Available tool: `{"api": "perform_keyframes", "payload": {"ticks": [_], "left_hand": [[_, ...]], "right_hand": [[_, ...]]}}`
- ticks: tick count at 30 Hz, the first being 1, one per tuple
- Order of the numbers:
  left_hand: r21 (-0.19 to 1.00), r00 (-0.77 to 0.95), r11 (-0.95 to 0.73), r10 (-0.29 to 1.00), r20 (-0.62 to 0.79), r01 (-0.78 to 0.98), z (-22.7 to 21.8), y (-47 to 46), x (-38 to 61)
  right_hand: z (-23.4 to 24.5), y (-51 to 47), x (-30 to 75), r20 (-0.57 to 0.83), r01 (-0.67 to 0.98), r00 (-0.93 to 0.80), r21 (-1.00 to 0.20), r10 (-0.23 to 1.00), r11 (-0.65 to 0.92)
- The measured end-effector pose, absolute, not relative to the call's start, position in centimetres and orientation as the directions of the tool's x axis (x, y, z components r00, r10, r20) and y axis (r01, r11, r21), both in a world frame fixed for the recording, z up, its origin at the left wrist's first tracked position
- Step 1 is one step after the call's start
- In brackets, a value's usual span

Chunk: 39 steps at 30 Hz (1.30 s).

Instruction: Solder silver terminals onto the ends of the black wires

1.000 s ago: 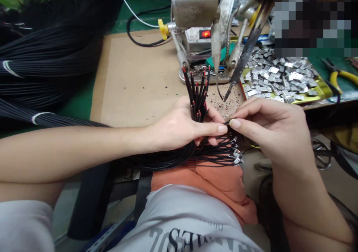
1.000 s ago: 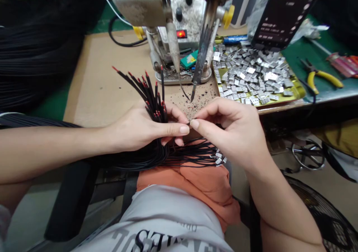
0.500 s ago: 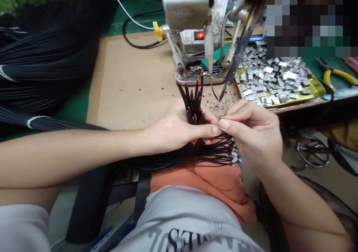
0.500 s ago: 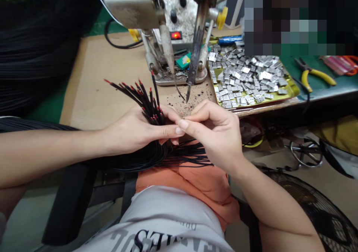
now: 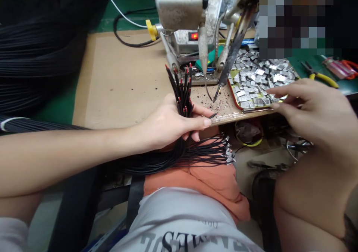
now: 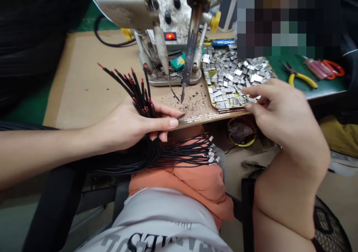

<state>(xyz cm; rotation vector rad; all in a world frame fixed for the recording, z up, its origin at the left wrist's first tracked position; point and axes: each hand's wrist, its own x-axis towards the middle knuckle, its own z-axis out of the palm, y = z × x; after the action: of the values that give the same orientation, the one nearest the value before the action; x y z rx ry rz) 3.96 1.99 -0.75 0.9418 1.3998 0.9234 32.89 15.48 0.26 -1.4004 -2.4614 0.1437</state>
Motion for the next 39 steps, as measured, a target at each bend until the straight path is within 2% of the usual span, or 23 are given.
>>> {"api": "perform_keyframes", "payload": {"ticks": [3, 11, 13, 15, 17, 19, 22, 24, 30, 35, 39], "left_hand": [[0.925, -0.042, 0.377, 0.926, -0.375, 0.055, -0.5, 2.1, 3.9], [0.917, -0.035, 0.39, 0.921, -0.389, 0.083, 0.0, 2.1, 4.0], [0.916, -0.047, 0.394, 0.919, -0.392, 0.077, 0.0, 2.2, 4.1], [0.914, -0.057, 0.402, 0.915, -0.399, 0.059, -0.2, 2.3, 4.1], [0.914, -0.058, 0.404, 0.914, -0.402, 0.024, -0.4, 2.4, 4.1], [0.917, -0.052, 0.397, 0.916, -0.398, -0.029, -0.7, 2.6, 4.0], [0.917, -0.058, 0.376, 0.921, -0.386, -0.133, -1.2, 2.8, 3.9], [0.911, -0.065, 0.363, 0.922, -0.381, -0.194, -1.3, 2.9, 3.8], [0.915, -0.042, 0.327, 0.938, -0.345, -0.237, -1.3, 3.0, 3.7], [0.913, -0.064, 0.325, 0.935, -0.35, -0.247, -1.2, 3.0, 3.8], [0.908, -0.1, 0.34, 0.922, -0.373, -0.245, -0.9, 3.1, 4.1]], "right_hand": [[0.0, 16.2, 33.0, 0.119, 0.836, -0.478, -0.242, 0.87, 0.492], [0.2, 16.5, 32.8, 0.065, 0.864, -0.381, -0.331, 0.922, 0.38], [0.4, 16.3, 33.0, 0.098, 0.86, -0.351, -0.36, 0.931, 0.362], [0.4, 15.7, 32.6, 0.215, 0.836, -0.284, -0.421, 0.934, 0.352], [0.1, 14.7, 31.6, 0.366, 0.743, -0.197, -0.55, 0.91, 0.382], [-0.7, 13.4, 29.9, 0.431, 0.522, -0.151, -0.73, 0.89, 0.442], [-2.7, 11.5, 26.6, 0.341, 0.102, -0.243, -0.922, 0.908, 0.373], [-4.2, 10.7, 24.8, 0.271, -0.002, -0.278, -0.959, 0.921, 0.282], [-5.9, 10.0, 22.5, 0.16, -0.068, -0.27, -0.987, 0.95, 0.147], [-6.0, 9.8, 22.4, 0.212, -0.119, -0.304, -0.976, 0.929, 0.184], [-6.2, 9.7, 22.2, 0.196, -0.13, -0.306, -0.978, 0.932, 0.163]]}}
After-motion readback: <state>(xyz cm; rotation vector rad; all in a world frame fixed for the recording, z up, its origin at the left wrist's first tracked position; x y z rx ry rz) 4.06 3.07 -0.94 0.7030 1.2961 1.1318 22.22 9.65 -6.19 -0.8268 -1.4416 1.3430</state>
